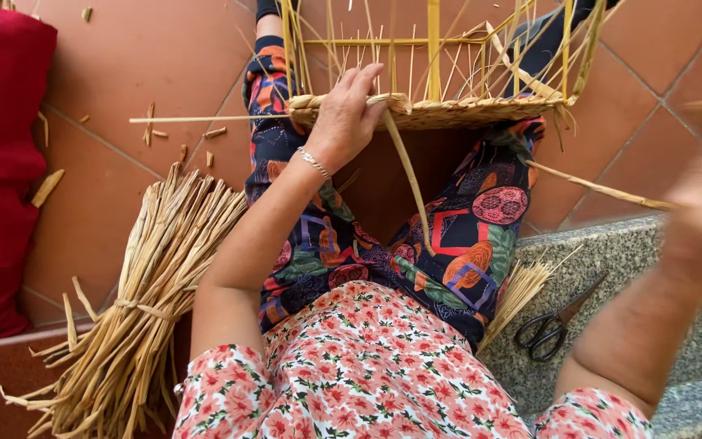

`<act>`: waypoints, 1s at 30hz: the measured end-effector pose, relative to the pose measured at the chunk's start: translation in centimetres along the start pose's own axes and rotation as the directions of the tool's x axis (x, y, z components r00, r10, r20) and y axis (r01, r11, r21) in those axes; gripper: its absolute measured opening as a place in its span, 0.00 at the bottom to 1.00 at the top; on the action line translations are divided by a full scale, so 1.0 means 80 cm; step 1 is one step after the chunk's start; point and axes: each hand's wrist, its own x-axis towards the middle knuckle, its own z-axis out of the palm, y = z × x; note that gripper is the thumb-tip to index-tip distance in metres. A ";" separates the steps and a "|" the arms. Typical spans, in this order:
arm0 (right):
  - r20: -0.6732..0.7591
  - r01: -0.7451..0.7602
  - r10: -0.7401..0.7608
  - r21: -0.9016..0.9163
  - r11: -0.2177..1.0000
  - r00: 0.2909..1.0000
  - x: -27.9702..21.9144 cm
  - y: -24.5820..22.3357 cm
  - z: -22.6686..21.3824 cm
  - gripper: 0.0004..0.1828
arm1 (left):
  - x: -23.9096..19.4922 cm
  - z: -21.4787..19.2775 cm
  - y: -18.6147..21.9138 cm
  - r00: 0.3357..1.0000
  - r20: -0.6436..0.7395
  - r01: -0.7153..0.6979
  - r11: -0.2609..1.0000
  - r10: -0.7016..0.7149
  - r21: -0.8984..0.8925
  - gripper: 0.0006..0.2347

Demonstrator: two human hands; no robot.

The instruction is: The person weaves a basket using dried palm leaves, interlacing them through a pre-formed frame. They trim excess material with scissors and continue weaving the sides of the basket.

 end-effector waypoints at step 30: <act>0.386 0.101 -0.090 -0.007 0.995 0.918 -0.033 -0.038 0.306 0.10 | 0.036 0.045 -0.023 0.965 0.084 0.232 0.959 -0.248 0.163 0.10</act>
